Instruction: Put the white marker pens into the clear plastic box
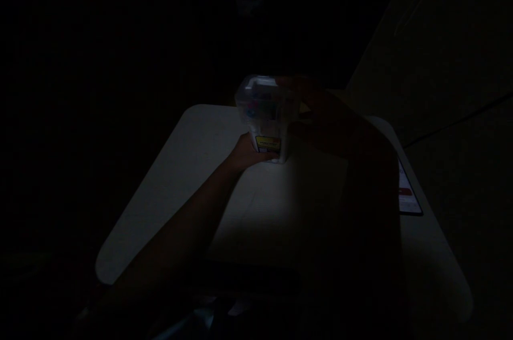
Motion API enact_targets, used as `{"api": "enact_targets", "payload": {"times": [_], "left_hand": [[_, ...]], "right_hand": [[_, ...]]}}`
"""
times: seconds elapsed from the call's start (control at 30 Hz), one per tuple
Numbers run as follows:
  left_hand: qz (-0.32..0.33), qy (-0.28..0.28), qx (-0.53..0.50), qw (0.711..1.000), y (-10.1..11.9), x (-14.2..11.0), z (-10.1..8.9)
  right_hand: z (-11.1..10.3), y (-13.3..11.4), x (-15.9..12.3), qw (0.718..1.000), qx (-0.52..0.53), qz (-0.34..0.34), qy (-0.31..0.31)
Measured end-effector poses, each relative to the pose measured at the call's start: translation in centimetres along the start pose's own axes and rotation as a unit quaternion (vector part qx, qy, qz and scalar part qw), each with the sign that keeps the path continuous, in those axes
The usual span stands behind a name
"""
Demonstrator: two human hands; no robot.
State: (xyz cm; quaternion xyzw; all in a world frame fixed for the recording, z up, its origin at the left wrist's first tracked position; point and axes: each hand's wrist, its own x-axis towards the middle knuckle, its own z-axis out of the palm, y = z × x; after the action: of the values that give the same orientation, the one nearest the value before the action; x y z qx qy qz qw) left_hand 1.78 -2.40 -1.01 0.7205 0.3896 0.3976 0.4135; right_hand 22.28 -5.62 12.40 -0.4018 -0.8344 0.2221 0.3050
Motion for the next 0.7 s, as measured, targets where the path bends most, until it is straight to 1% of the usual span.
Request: {"api": "enact_targets", "payload": {"times": [0.07,0.13,0.27,0.4,0.53,0.7], "left_hand": [[0.0,0.001,-0.002,1.0,-0.1,0.0,0.0],[0.001,-0.003,-0.007,1.0,-0.2,0.0,0.0],[0.001,0.006,-0.001,1.0,-0.1,0.1,0.0],[0.012,0.004,-0.006,1.0,0.4,0.1,0.0],[0.01,0.008,-0.009,1.0,0.7,0.2,0.1],[0.001,0.007,0.002,1.0,0.8,0.2,0.0]], "right_hand": [[0.0,-0.1,-0.1,1.0,-0.01,-0.008,-0.009],[0.1,-0.6,-0.2,0.999,-0.041,-0.003,-0.003],[0.7,-1.6,0.0,0.994,-0.099,0.017,0.044],[1.2,-1.8,0.3,0.986,-0.149,-0.011,0.081],[1.3,-1.8,0.4,0.989,-0.124,-0.019,0.08],[1.0,-2.1,0.6,0.991,-0.119,-0.023,0.061]]}}
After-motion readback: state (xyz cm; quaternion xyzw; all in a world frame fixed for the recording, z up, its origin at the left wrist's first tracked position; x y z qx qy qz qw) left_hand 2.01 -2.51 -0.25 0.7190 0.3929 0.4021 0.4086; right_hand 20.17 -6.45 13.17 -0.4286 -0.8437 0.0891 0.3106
